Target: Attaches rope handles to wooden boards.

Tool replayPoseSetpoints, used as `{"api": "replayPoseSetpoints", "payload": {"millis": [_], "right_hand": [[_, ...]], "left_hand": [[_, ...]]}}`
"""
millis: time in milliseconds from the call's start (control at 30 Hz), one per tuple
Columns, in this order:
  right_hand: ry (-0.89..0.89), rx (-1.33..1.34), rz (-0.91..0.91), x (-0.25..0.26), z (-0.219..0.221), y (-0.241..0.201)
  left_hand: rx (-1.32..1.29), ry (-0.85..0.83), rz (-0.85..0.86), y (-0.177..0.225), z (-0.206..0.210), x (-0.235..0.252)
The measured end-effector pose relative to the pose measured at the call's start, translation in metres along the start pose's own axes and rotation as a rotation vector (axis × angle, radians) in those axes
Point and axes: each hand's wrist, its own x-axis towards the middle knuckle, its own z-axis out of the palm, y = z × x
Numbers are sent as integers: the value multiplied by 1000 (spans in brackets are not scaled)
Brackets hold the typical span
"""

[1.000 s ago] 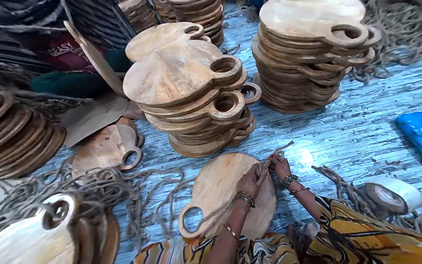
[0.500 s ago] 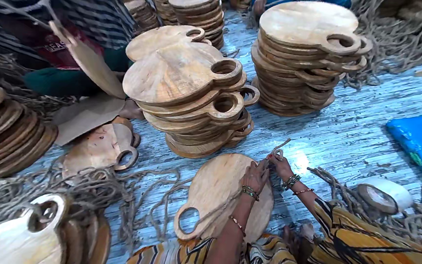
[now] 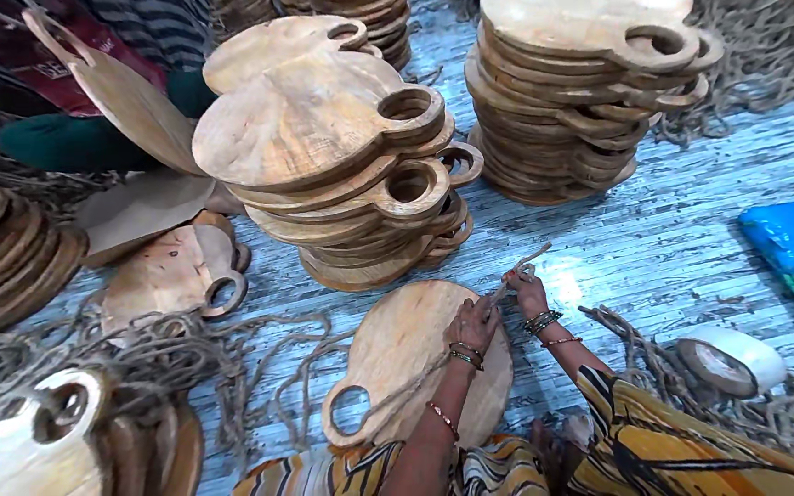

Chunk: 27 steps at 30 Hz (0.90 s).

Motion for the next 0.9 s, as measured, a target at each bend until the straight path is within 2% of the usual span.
{"api": "replayPoseSetpoints", "payload": {"millis": [200,333,433,533,633,800,900], "right_hand": [[114,88,5,9,0,-5],[189,141,17,12,-2,-5],[-27,93,-4,-11,-10,-6],[-206,93,-52,-13,-6,17],[-301,-70,-127,-30,3,32],[-114,-181,-276,-20,14,42],[-82,-366,-305,-17,15,36]], "left_hand": [[-29,54,-20,2,0,-1],[-18,22,-6,1,2,0],[-21,-8,24,-3,0,0],[-37,-79,18,-3,-6,0],[-107,-128,38,-2,-11,-3],[-117,-171,100,-2,-10,2],[-144,-89,140,-18,-22,-25]]}}
